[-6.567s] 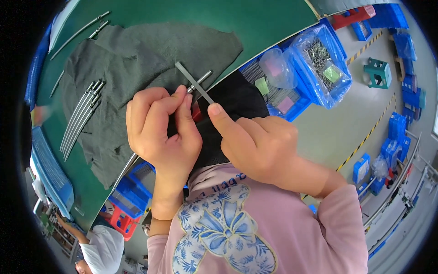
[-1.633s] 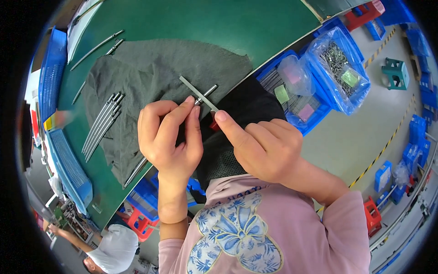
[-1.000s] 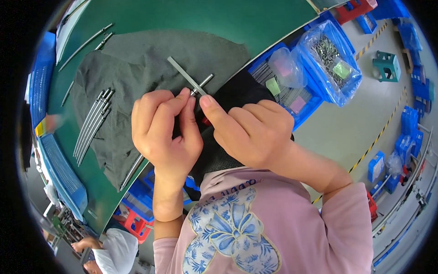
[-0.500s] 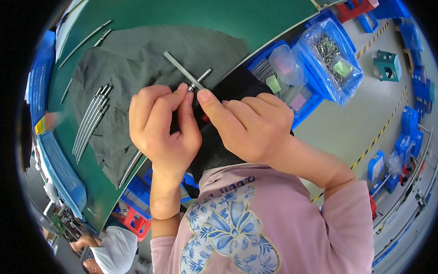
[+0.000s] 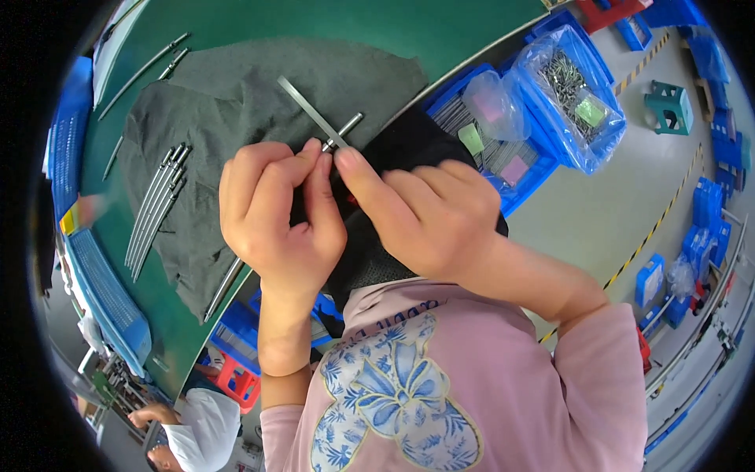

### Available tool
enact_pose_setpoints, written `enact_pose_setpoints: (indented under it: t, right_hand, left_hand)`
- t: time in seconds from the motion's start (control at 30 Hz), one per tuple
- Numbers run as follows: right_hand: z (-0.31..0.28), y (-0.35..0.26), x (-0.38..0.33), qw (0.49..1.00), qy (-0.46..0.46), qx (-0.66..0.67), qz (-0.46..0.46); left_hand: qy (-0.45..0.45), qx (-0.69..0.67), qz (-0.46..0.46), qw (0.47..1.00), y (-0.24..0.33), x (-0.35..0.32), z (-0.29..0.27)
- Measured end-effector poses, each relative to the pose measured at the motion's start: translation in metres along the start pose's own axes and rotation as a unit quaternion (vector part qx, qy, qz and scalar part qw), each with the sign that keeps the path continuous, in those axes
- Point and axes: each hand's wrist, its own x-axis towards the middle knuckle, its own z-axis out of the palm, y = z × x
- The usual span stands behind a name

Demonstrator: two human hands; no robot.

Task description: Measuring and filing metal rods at a quality control station using a digital micrometer.

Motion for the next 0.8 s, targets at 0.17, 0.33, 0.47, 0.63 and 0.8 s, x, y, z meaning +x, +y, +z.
enact_pose_setpoints:
  t: [0.17, 0.33, 0.47, 0.63, 0.8]
  right_hand:
    - [0.004, 0.002, -0.006, 1.0, -0.002, -0.003, 0.004]
    - [0.001, -0.003, -0.015, 0.999, 0.015, 0.026, 0.015]
    - [0.007, -0.002, -0.013, 0.999, 0.03, 0.023, 0.015]
    - [0.012, 0.003, -0.004, 0.999, 0.036, 0.026, 0.007]
    - [0.008, 0.002, -0.015, 1.0, 0.02, 0.011, 0.017]
  left_hand:
    - [0.0, 0.011, 0.005, 1.0, 0.0, 0.002, -0.001]
    - [0.011, 0.013, 0.003, 1.0, -0.003, 0.001, 0.002]
    - [0.009, 0.014, 0.01, 1.0, -0.002, 0.002, 0.001]
    - [0.006, 0.012, 0.006, 1.0, -0.003, 0.004, 0.001]
    - [0.005, 0.013, 0.001, 1.0, 0.0, 0.002, 0.002]
